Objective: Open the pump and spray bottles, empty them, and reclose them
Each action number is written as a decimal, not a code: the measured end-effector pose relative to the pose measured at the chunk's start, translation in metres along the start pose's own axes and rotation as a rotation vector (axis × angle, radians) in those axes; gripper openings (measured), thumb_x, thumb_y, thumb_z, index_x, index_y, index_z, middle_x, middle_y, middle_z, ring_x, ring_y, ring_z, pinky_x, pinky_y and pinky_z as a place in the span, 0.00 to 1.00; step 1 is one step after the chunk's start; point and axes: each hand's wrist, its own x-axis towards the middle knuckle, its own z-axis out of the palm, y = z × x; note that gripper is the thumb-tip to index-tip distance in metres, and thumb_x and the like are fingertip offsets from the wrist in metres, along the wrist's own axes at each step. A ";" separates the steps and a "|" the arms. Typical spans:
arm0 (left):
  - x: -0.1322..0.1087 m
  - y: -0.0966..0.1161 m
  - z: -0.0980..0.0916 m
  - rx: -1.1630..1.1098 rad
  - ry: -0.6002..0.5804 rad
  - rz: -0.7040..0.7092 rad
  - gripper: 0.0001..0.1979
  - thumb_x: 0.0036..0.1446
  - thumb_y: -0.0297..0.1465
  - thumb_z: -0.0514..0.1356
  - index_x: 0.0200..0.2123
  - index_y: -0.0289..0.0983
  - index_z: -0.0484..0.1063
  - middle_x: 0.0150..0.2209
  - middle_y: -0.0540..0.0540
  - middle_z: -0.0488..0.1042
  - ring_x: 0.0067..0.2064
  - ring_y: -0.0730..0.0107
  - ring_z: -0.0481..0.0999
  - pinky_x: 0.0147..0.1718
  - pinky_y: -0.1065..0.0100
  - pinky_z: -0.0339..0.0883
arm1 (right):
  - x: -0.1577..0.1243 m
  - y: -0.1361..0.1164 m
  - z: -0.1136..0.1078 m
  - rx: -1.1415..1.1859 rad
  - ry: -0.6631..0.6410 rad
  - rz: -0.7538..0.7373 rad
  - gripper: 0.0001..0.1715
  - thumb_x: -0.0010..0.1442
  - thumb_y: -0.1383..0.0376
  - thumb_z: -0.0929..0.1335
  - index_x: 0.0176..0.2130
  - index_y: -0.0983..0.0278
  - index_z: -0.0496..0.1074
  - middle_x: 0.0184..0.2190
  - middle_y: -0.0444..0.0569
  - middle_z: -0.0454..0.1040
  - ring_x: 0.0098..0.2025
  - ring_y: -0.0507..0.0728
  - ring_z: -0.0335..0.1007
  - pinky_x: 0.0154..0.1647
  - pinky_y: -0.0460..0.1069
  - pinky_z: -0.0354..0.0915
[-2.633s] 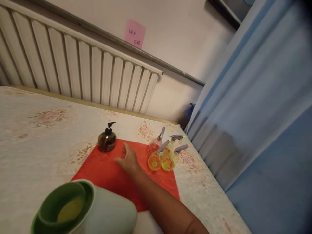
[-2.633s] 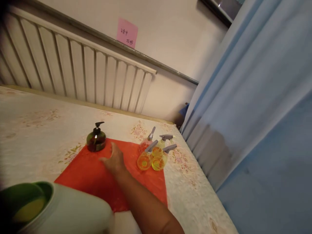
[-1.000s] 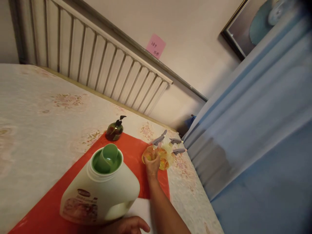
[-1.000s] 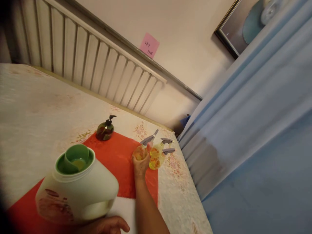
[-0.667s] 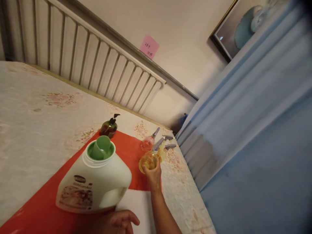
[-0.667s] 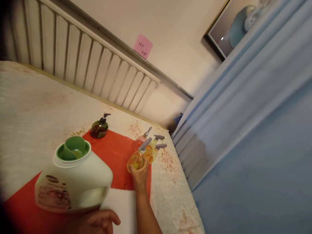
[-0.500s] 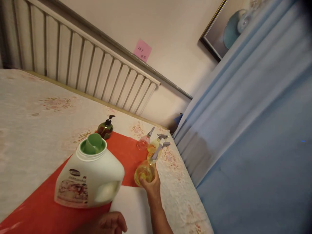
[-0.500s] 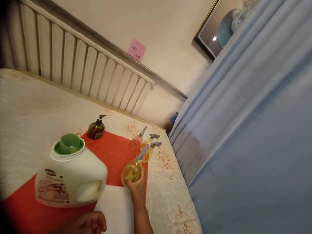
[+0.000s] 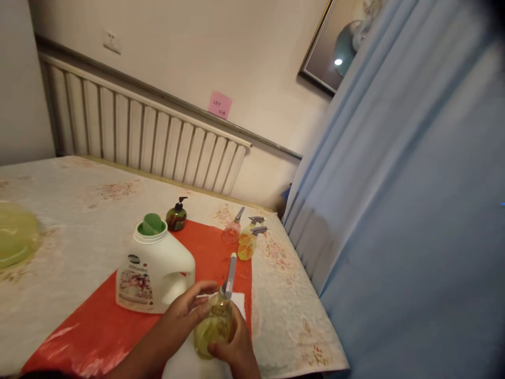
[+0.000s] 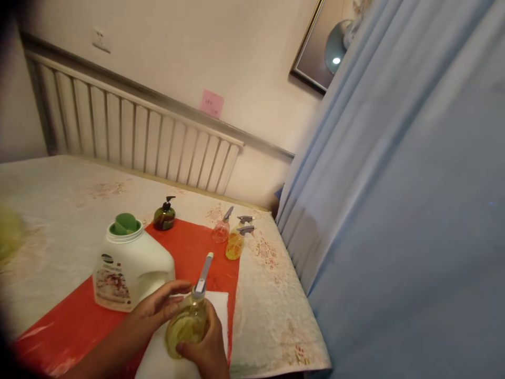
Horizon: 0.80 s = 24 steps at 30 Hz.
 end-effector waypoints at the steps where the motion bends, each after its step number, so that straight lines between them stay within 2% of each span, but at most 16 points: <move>1: -0.001 0.006 0.007 0.016 -0.040 0.012 0.23 0.54 0.42 0.65 0.52 0.41 0.71 0.53 0.43 0.75 0.56 0.53 0.71 0.54 0.59 0.64 | -0.005 -0.003 0.002 0.010 -0.010 0.004 0.47 0.33 0.61 0.80 0.53 0.60 0.69 0.50 0.52 0.76 0.52 0.68 0.72 0.54 0.60 0.67; 4: -0.004 0.021 0.022 0.070 -0.116 0.056 0.21 0.56 0.40 0.63 0.52 0.39 0.71 0.50 0.43 0.76 0.53 0.55 0.73 0.52 0.60 0.65 | -0.018 -0.011 0.003 0.016 -0.028 0.011 0.48 0.32 0.62 0.80 0.53 0.61 0.69 0.49 0.51 0.76 0.52 0.67 0.72 0.54 0.59 0.67; 9: -0.015 0.040 0.035 0.085 -0.215 0.035 0.15 0.57 0.38 0.61 0.45 0.37 0.74 0.43 0.45 0.78 0.47 0.58 0.74 0.48 0.61 0.65 | -0.030 -0.018 -0.001 0.003 -0.074 0.000 0.46 0.32 0.67 0.79 0.52 0.62 0.70 0.44 0.48 0.78 0.47 0.64 0.74 0.49 0.55 0.69; 12: -0.022 0.044 0.041 0.075 -0.215 0.036 0.13 0.56 0.36 0.61 0.42 0.36 0.74 0.37 0.47 0.77 0.43 0.60 0.74 0.44 0.63 0.65 | -0.035 -0.020 -0.002 0.008 -0.089 -0.011 0.45 0.32 0.68 0.78 0.52 0.62 0.70 0.43 0.48 0.78 0.44 0.63 0.74 0.45 0.53 0.70; 17: -0.023 0.036 0.052 0.074 -0.102 0.114 0.09 0.49 0.34 0.63 0.34 0.37 0.71 0.32 0.51 0.72 0.37 0.65 0.71 0.37 0.67 0.64 | -0.043 -0.021 -0.002 -0.065 -0.055 -0.033 0.42 0.33 0.70 0.77 0.50 0.61 0.70 0.44 0.48 0.77 0.48 0.64 0.73 0.49 0.55 0.69; 22: -0.019 0.024 0.067 0.183 0.206 0.177 0.09 0.43 0.27 0.63 0.30 0.39 0.66 0.30 0.53 0.69 0.36 0.66 0.70 0.37 0.67 0.63 | -0.043 -0.024 0.002 -0.105 -0.053 -0.072 0.40 0.35 0.73 0.74 0.50 0.60 0.70 0.47 0.47 0.76 0.51 0.65 0.72 0.53 0.55 0.67; 24: -0.021 0.024 0.069 0.180 0.227 0.174 0.09 0.44 0.28 0.63 0.31 0.39 0.67 0.31 0.53 0.70 0.37 0.65 0.70 0.37 0.67 0.64 | -0.042 -0.027 0.003 -0.099 -0.046 -0.073 0.41 0.34 0.74 0.73 0.51 0.60 0.70 0.49 0.48 0.76 0.53 0.65 0.72 0.55 0.55 0.66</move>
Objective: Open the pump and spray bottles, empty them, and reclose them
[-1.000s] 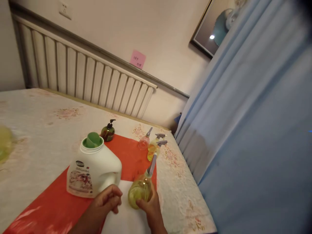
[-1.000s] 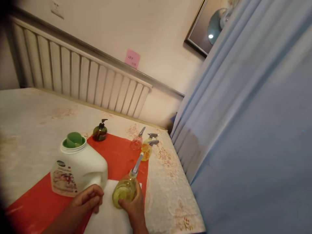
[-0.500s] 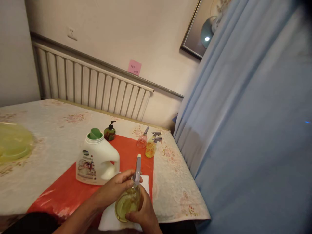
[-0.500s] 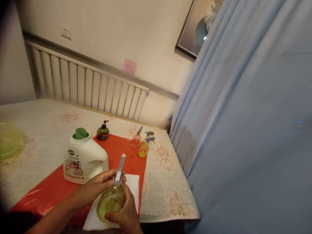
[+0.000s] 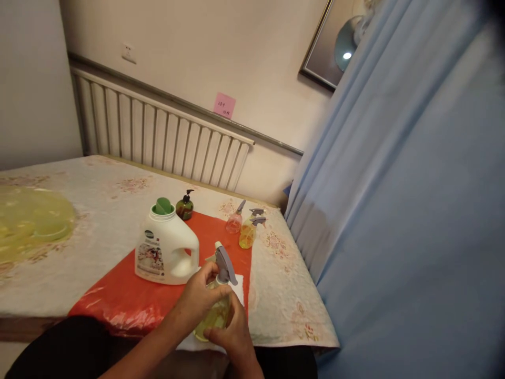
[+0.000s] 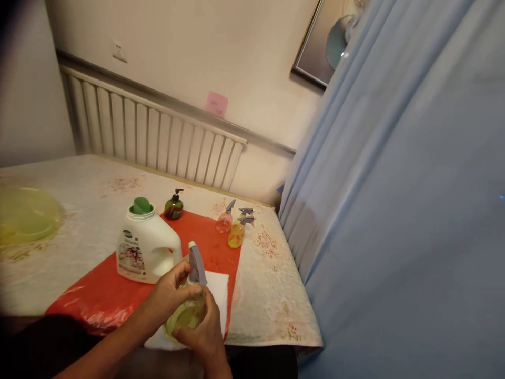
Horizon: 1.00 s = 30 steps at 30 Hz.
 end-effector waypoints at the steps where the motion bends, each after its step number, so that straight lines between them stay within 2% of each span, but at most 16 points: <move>1: -0.001 0.001 -0.001 -0.021 -0.035 0.004 0.09 0.46 0.30 0.63 0.33 0.38 0.67 0.32 0.52 0.71 0.38 0.65 0.71 0.38 0.67 0.64 | 0.000 -0.001 0.000 -0.003 0.008 0.000 0.42 0.35 0.74 0.73 0.51 0.60 0.70 0.49 0.48 0.76 0.53 0.65 0.71 0.55 0.56 0.66; 4: -0.004 0.005 -0.010 -0.057 -0.214 0.010 0.10 0.55 0.36 0.60 0.38 0.38 0.69 0.37 0.50 0.73 0.41 0.64 0.72 0.43 0.66 0.65 | -0.001 -0.003 -0.001 -0.014 0.013 -0.003 0.42 0.35 0.74 0.73 0.53 0.60 0.70 0.49 0.48 0.77 0.52 0.65 0.73 0.54 0.56 0.67; 6: -0.004 0.005 -0.016 -0.031 -0.273 -0.020 0.10 0.57 0.38 0.59 0.37 0.37 0.70 0.35 0.50 0.73 0.40 0.64 0.72 0.40 0.66 0.66 | -0.002 -0.001 -0.002 -0.017 0.014 0.005 0.43 0.35 0.73 0.74 0.53 0.60 0.69 0.49 0.49 0.77 0.51 0.65 0.73 0.53 0.56 0.68; 8: -0.003 0.001 -0.018 -0.036 -0.259 -0.044 0.09 0.55 0.37 0.60 0.35 0.37 0.70 0.34 0.50 0.74 0.39 0.64 0.73 0.38 0.67 0.66 | -0.003 0.002 -0.001 -0.002 0.025 0.021 0.46 0.35 0.71 0.76 0.55 0.61 0.69 0.50 0.50 0.77 0.53 0.66 0.72 0.54 0.57 0.68; 12: -0.002 -0.016 -0.010 -0.062 -0.080 -0.062 0.12 0.50 0.34 0.65 0.38 0.36 0.73 0.37 0.46 0.77 0.44 0.57 0.75 0.43 0.64 0.67 | -0.003 0.007 0.001 0.046 0.028 0.022 0.46 0.35 0.69 0.76 0.55 0.61 0.68 0.52 0.51 0.75 0.55 0.66 0.71 0.56 0.57 0.66; 14: -0.001 -0.021 -0.006 -0.094 -0.039 -0.081 0.15 0.48 0.36 0.66 0.39 0.36 0.74 0.39 0.44 0.79 0.45 0.54 0.76 0.45 0.61 0.67 | -0.003 0.007 0.001 0.065 0.014 0.023 0.44 0.36 0.69 0.76 0.54 0.61 0.69 0.51 0.51 0.76 0.54 0.66 0.72 0.55 0.57 0.67; 17: -0.001 -0.021 -0.009 -0.224 -0.125 -0.091 0.23 0.47 0.39 0.69 0.45 0.35 0.74 0.46 0.40 0.79 0.50 0.51 0.75 0.51 0.56 0.66 | -0.001 0.002 -0.003 0.082 0.005 0.020 0.44 0.35 0.67 0.77 0.53 0.61 0.69 0.50 0.51 0.77 0.53 0.66 0.72 0.54 0.57 0.68; 21: -0.001 -0.011 -0.028 -0.366 -0.289 -0.144 0.30 0.45 0.40 0.71 0.51 0.36 0.72 0.50 0.37 0.77 0.54 0.49 0.73 0.56 0.51 0.62 | -0.002 -0.001 -0.007 0.087 0.003 0.018 0.45 0.35 0.62 0.79 0.54 0.61 0.69 0.51 0.52 0.76 0.55 0.67 0.71 0.55 0.58 0.67; 23: -0.001 -0.010 -0.039 -0.467 -0.258 -0.173 0.33 0.47 0.38 0.71 0.56 0.37 0.69 0.52 0.37 0.76 0.56 0.49 0.73 0.56 0.50 0.62 | -0.004 0.000 -0.007 0.091 0.000 0.033 0.46 0.35 0.61 0.79 0.54 0.61 0.69 0.50 0.51 0.76 0.54 0.67 0.72 0.55 0.58 0.67; 25: -0.001 -0.012 -0.046 -0.535 -0.167 -0.169 0.31 0.50 0.38 0.70 0.56 0.39 0.69 0.52 0.38 0.76 0.56 0.52 0.73 0.56 0.53 0.62 | -0.005 0.004 -0.007 0.098 0.004 0.045 0.47 0.35 0.61 0.79 0.55 0.61 0.68 0.49 0.51 0.77 0.52 0.67 0.73 0.54 0.58 0.68; 27: 0.000 -0.015 -0.051 -0.508 -0.096 -0.144 0.23 0.52 0.39 0.69 0.50 0.38 0.73 0.47 0.41 0.79 0.50 0.58 0.76 0.52 0.59 0.65 | -0.005 0.008 -0.007 0.101 0.013 0.053 0.48 0.34 0.62 0.80 0.55 0.61 0.69 0.48 0.51 0.77 0.51 0.67 0.73 0.53 0.58 0.69; 30: -0.001 -0.014 -0.053 -0.354 -0.018 -0.109 0.15 0.52 0.41 0.68 0.37 0.37 0.75 0.32 0.49 0.79 0.36 0.68 0.76 0.41 0.67 0.68 | -0.004 0.012 -0.006 0.102 0.025 0.059 0.48 0.33 0.62 0.80 0.54 0.61 0.69 0.47 0.51 0.77 0.51 0.66 0.73 0.52 0.57 0.69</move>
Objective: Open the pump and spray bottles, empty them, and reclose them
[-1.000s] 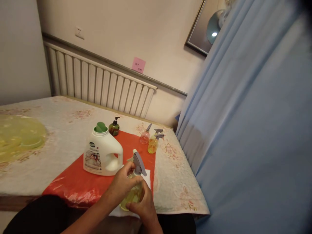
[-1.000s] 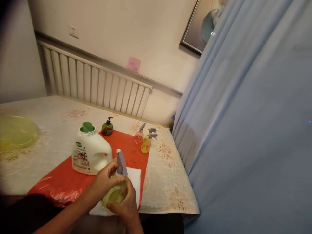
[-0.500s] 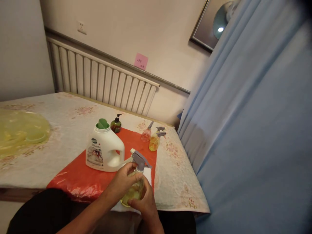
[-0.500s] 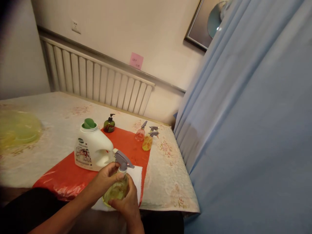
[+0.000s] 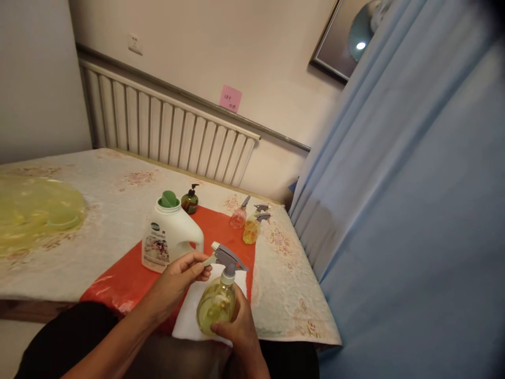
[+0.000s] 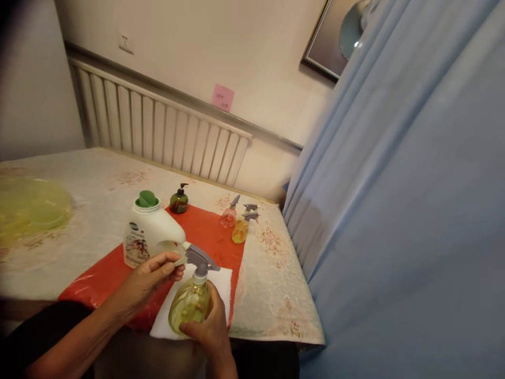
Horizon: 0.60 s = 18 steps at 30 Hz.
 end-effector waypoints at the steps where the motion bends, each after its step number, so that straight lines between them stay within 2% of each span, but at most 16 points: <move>1: -0.001 0.002 0.002 0.055 0.021 0.014 0.14 0.52 0.41 0.68 0.34 0.36 0.74 0.28 0.51 0.77 0.32 0.70 0.75 0.37 0.68 0.67 | 0.000 0.000 0.001 0.003 -0.003 0.004 0.48 0.33 0.62 0.80 0.54 0.61 0.69 0.47 0.51 0.77 0.51 0.66 0.73 0.52 0.57 0.69; 3: -0.007 0.007 0.007 0.159 0.044 0.038 0.15 0.53 0.43 0.66 0.31 0.37 0.71 0.25 0.53 0.74 0.30 0.71 0.72 0.33 0.70 0.66 | 0.001 0.000 0.002 0.022 -0.024 0.009 0.49 0.33 0.63 0.80 0.55 0.62 0.68 0.48 0.51 0.77 0.51 0.66 0.73 0.52 0.57 0.68; 7: -0.028 0.018 0.023 0.346 -0.002 0.083 0.14 0.57 0.44 0.61 0.31 0.39 0.68 0.26 0.53 0.73 0.31 0.69 0.72 0.33 0.69 0.66 | 0.000 -0.002 0.004 0.066 -0.068 0.006 0.48 0.34 0.62 0.80 0.55 0.63 0.68 0.48 0.52 0.77 0.50 0.66 0.73 0.52 0.57 0.68; 10: -0.042 0.026 0.030 0.501 -0.100 0.130 0.13 0.60 0.43 0.58 0.34 0.39 0.70 0.28 0.52 0.73 0.32 0.68 0.72 0.32 0.70 0.66 | 0.000 -0.006 0.004 0.093 -0.080 0.001 0.49 0.34 0.60 0.80 0.55 0.62 0.68 0.49 0.52 0.77 0.50 0.66 0.73 0.53 0.58 0.68; 13: -0.044 0.032 0.027 0.507 -0.228 0.157 0.16 0.63 0.44 0.53 0.39 0.39 0.73 0.32 0.49 0.75 0.34 0.66 0.74 0.35 0.68 0.67 | 0.000 -0.008 0.005 0.151 -0.116 -0.015 0.50 0.34 0.58 0.81 0.55 0.62 0.67 0.49 0.52 0.76 0.51 0.67 0.72 0.53 0.59 0.67; 14: -0.041 0.033 0.023 0.477 -0.224 0.154 0.17 0.64 0.44 0.50 0.39 0.39 0.73 0.32 0.48 0.76 0.34 0.65 0.74 0.36 0.67 0.68 | -0.001 -0.009 0.006 0.156 -0.121 -0.019 0.50 0.34 0.58 0.81 0.55 0.62 0.68 0.49 0.52 0.76 0.51 0.66 0.72 0.53 0.58 0.67; 15: -0.036 0.034 0.020 0.450 -0.166 0.146 0.18 0.64 0.44 0.50 0.38 0.39 0.74 0.32 0.48 0.76 0.35 0.64 0.75 0.37 0.67 0.68 | -0.001 -0.009 0.006 0.150 -0.122 -0.019 0.50 0.34 0.58 0.81 0.55 0.62 0.68 0.49 0.52 0.76 0.51 0.66 0.72 0.53 0.58 0.67; 17: -0.027 0.035 0.015 0.413 -0.064 0.131 0.13 0.61 0.41 0.56 0.39 0.40 0.75 0.35 0.48 0.78 0.39 0.62 0.76 0.41 0.66 0.69 | -0.003 -0.008 0.008 0.123 -0.124 -0.008 0.51 0.33 0.56 0.81 0.55 0.62 0.68 0.49 0.52 0.76 0.51 0.66 0.72 0.53 0.58 0.67; 18: -0.022 0.035 0.013 0.390 -0.081 0.108 0.12 0.59 0.39 0.60 0.42 0.40 0.75 0.39 0.47 0.79 0.44 0.60 0.76 0.44 0.66 0.68 | -0.004 -0.008 0.009 0.107 -0.128 -0.002 0.52 0.32 0.56 0.81 0.56 0.62 0.68 0.49 0.52 0.76 0.51 0.66 0.72 0.54 0.58 0.67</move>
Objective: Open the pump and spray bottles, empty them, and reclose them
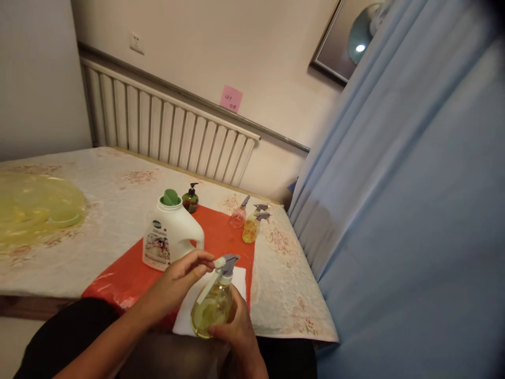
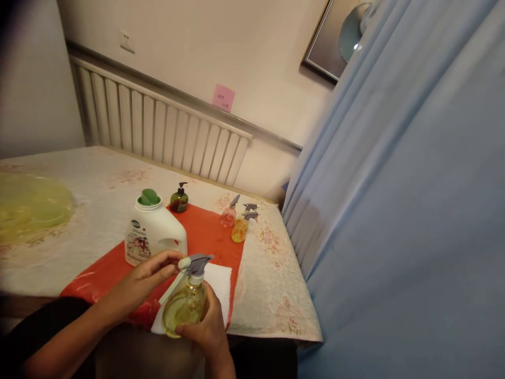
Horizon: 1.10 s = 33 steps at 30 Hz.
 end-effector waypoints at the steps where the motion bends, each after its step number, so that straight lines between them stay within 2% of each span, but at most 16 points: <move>1: 0.003 0.000 -0.001 -0.041 -0.041 -0.028 0.13 0.57 0.38 0.62 0.45 0.41 0.75 0.43 0.46 0.79 0.48 0.59 0.76 0.46 0.65 0.68 | -0.001 0.000 0.001 -0.015 -0.006 0.006 0.53 0.32 0.55 0.82 0.56 0.61 0.68 0.49 0.51 0.76 0.51 0.66 0.72 0.54 0.58 0.67; 2: 0.006 0.000 0.000 -0.096 -0.102 -0.068 0.17 0.55 0.36 0.64 0.49 0.42 0.74 0.47 0.45 0.78 0.50 0.58 0.75 0.48 0.64 0.68 | -0.001 0.001 0.002 -0.029 -0.017 0.008 0.54 0.31 0.54 0.82 0.56 0.61 0.68 0.49 0.51 0.76 0.51 0.66 0.72 0.54 0.58 0.67; 4: 0.008 0.001 0.003 -0.230 -0.210 -0.168 0.23 0.54 0.34 0.65 0.54 0.42 0.71 0.50 0.42 0.78 0.50 0.56 0.76 0.46 0.63 0.69 | -0.002 0.000 0.005 -0.052 -0.041 0.009 0.53 0.31 0.54 0.82 0.55 0.61 0.69 0.49 0.50 0.76 0.51 0.66 0.72 0.53 0.57 0.67; 7: 0.008 0.003 0.009 -0.364 -0.267 -0.250 0.27 0.50 0.31 0.68 0.55 0.40 0.70 0.46 0.41 0.79 0.44 0.59 0.78 0.41 0.64 0.69 | -0.003 -0.003 0.008 -0.062 -0.080 0.015 0.52 0.32 0.56 0.82 0.55 0.61 0.69 0.47 0.49 0.77 0.49 0.64 0.72 0.51 0.54 0.68; 12: 0.010 0.001 0.014 -0.354 -0.211 -0.236 0.28 0.43 0.27 0.71 0.50 0.40 0.72 0.37 0.47 0.78 0.39 0.66 0.77 0.36 0.70 0.66 | -0.005 -0.005 0.008 -0.067 -0.087 0.036 0.51 0.31 0.57 0.82 0.54 0.62 0.70 0.46 0.49 0.77 0.48 0.64 0.73 0.49 0.54 0.68; 15: 0.011 -0.004 0.015 -0.328 -0.179 -0.229 0.27 0.44 0.28 0.71 0.50 0.40 0.71 0.36 0.49 0.76 0.37 0.68 0.75 0.35 0.70 0.65 | -0.006 -0.003 0.008 -0.117 -0.064 0.045 0.50 0.30 0.58 0.82 0.53 0.62 0.71 0.46 0.49 0.77 0.47 0.64 0.73 0.49 0.54 0.68; 21: 0.012 -0.013 0.019 -0.237 -0.126 -0.153 0.32 0.41 0.27 0.70 0.52 0.40 0.67 0.33 0.54 0.71 0.35 0.70 0.72 0.35 0.69 0.65 | -0.004 0.001 0.006 -0.108 -0.053 0.039 0.51 0.31 0.59 0.82 0.54 0.62 0.69 0.48 0.50 0.76 0.51 0.65 0.71 0.53 0.55 0.66; 25: 0.011 -0.007 0.028 -0.042 0.071 -0.091 0.34 0.36 0.22 0.66 0.52 0.39 0.67 0.31 0.56 0.68 0.35 0.70 0.69 0.36 0.69 0.64 | -0.004 0.004 0.004 -0.141 -0.022 0.052 0.49 0.31 0.59 0.82 0.53 0.62 0.70 0.46 0.49 0.77 0.48 0.64 0.72 0.51 0.56 0.68; 27: 0.009 -0.005 0.031 -0.006 0.113 -0.121 0.36 0.35 0.21 0.65 0.53 0.39 0.65 0.30 0.57 0.66 0.33 0.71 0.68 0.34 0.69 0.64 | -0.004 0.005 0.003 -0.148 -0.019 0.043 0.50 0.30 0.58 0.82 0.53 0.62 0.70 0.45 0.49 0.77 0.48 0.64 0.72 0.50 0.55 0.68; 30: 0.006 -0.006 0.026 -0.096 0.035 -0.110 0.37 0.38 0.25 0.67 0.55 0.40 0.64 0.35 0.53 0.69 0.32 0.71 0.68 0.31 0.69 0.65 | -0.004 0.005 0.004 -0.123 -0.043 0.031 0.49 0.31 0.58 0.82 0.53 0.62 0.70 0.46 0.49 0.76 0.47 0.63 0.72 0.49 0.54 0.68; 33: 0.001 -0.009 0.015 -0.212 -0.115 -0.037 0.35 0.46 0.31 0.69 0.58 0.44 0.63 0.47 0.45 0.70 0.41 0.65 0.72 0.37 0.67 0.68 | -0.004 0.005 0.006 -0.094 -0.066 0.042 0.49 0.32 0.56 0.82 0.53 0.62 0.70 0.45 0.50 0.76 0.47 0.64 0.72 0.47 0.54 0.69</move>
